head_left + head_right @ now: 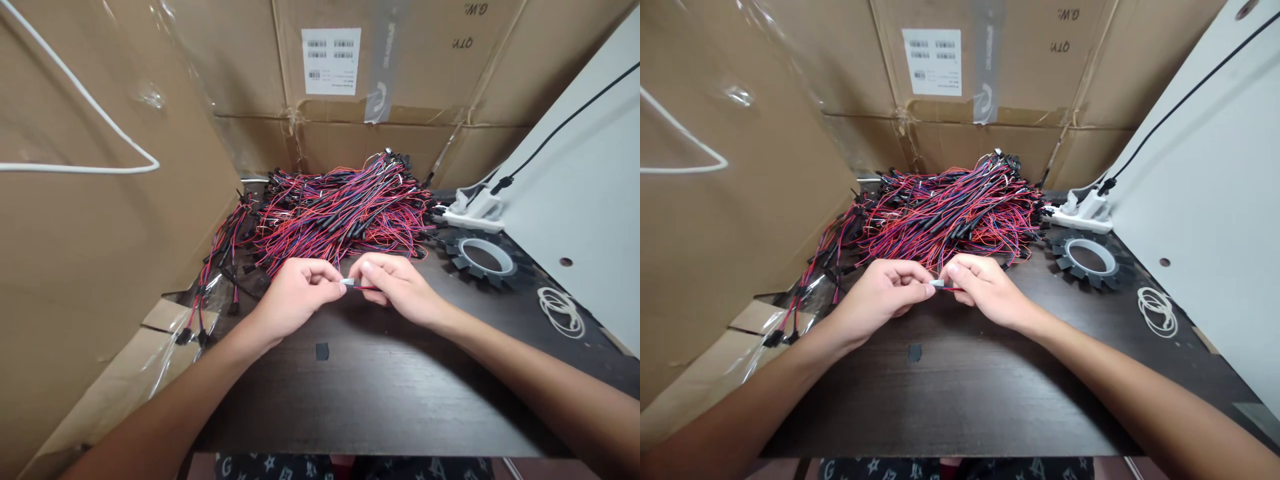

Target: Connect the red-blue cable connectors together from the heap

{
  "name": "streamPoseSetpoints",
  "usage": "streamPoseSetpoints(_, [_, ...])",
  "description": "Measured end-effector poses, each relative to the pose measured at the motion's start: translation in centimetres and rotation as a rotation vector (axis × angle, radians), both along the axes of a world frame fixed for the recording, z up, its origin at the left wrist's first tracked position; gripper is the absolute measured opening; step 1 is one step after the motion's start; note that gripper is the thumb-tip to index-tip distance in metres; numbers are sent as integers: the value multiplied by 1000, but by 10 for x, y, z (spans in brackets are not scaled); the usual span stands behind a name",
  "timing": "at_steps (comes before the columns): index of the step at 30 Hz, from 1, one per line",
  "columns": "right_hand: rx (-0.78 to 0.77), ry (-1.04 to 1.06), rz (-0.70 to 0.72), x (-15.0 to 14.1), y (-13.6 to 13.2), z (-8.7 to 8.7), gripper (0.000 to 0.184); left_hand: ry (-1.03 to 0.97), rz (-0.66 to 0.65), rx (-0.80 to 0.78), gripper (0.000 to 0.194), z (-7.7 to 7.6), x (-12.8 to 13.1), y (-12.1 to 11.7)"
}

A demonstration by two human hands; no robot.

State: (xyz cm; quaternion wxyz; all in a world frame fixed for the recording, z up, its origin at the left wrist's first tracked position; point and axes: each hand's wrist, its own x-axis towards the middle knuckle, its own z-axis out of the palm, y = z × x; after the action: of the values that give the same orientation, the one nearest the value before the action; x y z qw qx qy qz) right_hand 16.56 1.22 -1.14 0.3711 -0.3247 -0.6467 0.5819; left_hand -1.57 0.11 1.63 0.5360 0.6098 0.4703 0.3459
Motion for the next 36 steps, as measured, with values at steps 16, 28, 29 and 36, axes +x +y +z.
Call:
streamPoseSetpoints(16, [-15, -41, -54, 0, 0, 6, 28, 78, 24, 163, 12, -6, 2, 1])
streamPoseSetpoints(28, [15, 10, -36, 1, 2, 7, 29, 124, 3, 298, 10, -5, -1, 1])
streamPoseSetpoints(29, [27, 10, -36, 1, 2, 7, 28, 135, 1, 325, 10, -5, -1, 1])
streamPoseSetpoints(36, [136, -18, -21, 2, 2, 4, 25, 231, -29, 478, 9, -4, -1, 1])
